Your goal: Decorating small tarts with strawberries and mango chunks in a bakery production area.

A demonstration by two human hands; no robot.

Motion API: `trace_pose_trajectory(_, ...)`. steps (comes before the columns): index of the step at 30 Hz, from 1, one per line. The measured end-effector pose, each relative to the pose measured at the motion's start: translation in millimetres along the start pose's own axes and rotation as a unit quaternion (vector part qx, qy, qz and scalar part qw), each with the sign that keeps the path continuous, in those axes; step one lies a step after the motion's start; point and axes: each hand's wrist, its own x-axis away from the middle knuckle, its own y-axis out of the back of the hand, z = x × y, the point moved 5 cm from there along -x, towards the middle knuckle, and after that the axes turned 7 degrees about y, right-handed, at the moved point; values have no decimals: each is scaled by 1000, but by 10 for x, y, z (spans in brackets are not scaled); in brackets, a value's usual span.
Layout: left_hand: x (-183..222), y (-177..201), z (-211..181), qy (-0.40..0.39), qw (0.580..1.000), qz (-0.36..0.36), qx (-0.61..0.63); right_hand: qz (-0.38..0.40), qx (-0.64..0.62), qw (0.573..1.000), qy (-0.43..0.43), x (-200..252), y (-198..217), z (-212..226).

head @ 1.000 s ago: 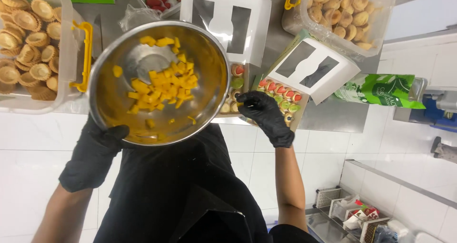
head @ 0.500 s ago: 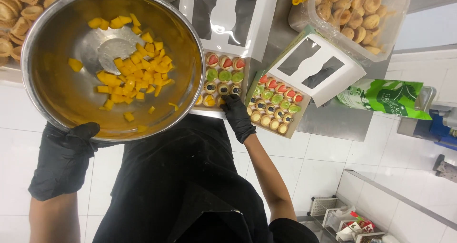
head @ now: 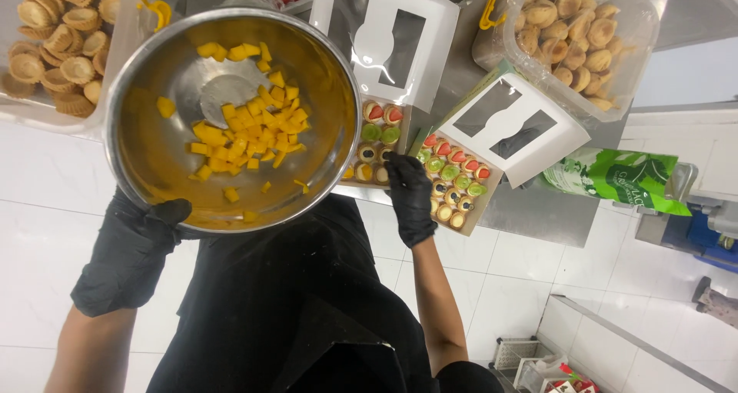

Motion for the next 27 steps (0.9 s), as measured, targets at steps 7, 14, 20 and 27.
trace_pose_trajectory(7, 25, -568, -354, -25, 996, 70, -47, 115, -172, 973, 101, -271, -58, 1361)
trace_pose_trajectory(14, -135, -710, -328, -46, 979, 111, -165, 321, -16, 939, 121, -389, -928, 1496)
trace_pose_trajectory(20, -267, -645, -300, 3, 973, 89, -212, 395, -34, 910, 118, -358, -1112, 1239)
trace_pose_trajectory(27, -306, -719, -493, 14, 975, 111, -191, 462, -153, 864, 127, -464, -1179, 1240)
